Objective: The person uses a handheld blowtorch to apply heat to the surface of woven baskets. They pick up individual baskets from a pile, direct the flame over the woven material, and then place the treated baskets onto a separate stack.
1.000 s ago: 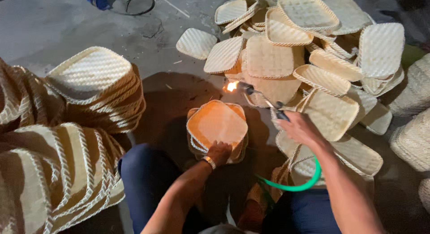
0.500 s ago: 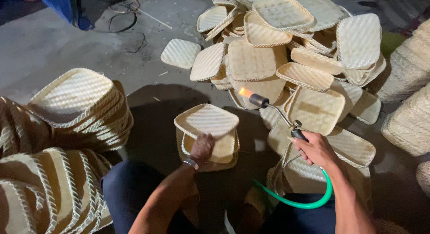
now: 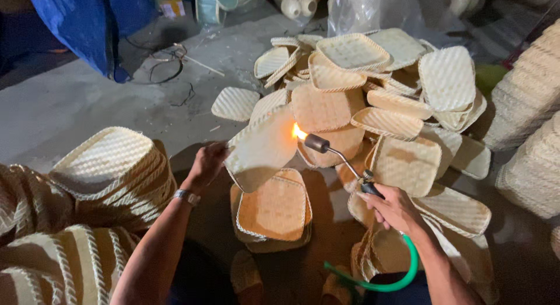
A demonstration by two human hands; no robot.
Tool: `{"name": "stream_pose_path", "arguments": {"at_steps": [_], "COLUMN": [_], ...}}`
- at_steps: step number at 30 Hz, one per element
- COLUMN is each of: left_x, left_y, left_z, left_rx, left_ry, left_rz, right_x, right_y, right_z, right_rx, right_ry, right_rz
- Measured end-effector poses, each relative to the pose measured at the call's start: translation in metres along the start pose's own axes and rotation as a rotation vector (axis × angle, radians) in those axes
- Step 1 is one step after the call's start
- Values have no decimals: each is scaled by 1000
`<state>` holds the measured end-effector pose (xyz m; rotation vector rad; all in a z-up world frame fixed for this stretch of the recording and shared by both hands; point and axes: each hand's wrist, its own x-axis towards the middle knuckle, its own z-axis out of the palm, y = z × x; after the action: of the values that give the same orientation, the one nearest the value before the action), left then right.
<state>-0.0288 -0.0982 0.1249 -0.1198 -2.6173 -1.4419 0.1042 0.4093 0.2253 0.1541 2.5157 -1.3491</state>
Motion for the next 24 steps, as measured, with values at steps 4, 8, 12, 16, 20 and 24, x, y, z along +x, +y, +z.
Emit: {"name": "stream_pose_path", "arguments": {"at_steps": [4,8,12,16,20,24], "left_x": [3,-3,-5,2,3,4], "left_y": [8,16,28,32,33,26], "left_z": [-4,-6,-7,-1,-7,-19], "left_rx": [-835,-947,-1077,-1110,-1053,-1079], "left_ry": [-26,24,-35,-57,-23,25], "left_rz": [-65,-157,-55,-30,-51,-91], "right_x": [-6,-7,-10,-9,-6,-4], "right_y": [-19,-33,-45,-64,-68,-59], "right_z": [3,3,4,14,12,1], "right_rx": [158,83,89,154,137,119], "right_ry": [-21,83,102,65,98,160], "right_rz": [-160,-92,-86,-207,-188,-97]}}
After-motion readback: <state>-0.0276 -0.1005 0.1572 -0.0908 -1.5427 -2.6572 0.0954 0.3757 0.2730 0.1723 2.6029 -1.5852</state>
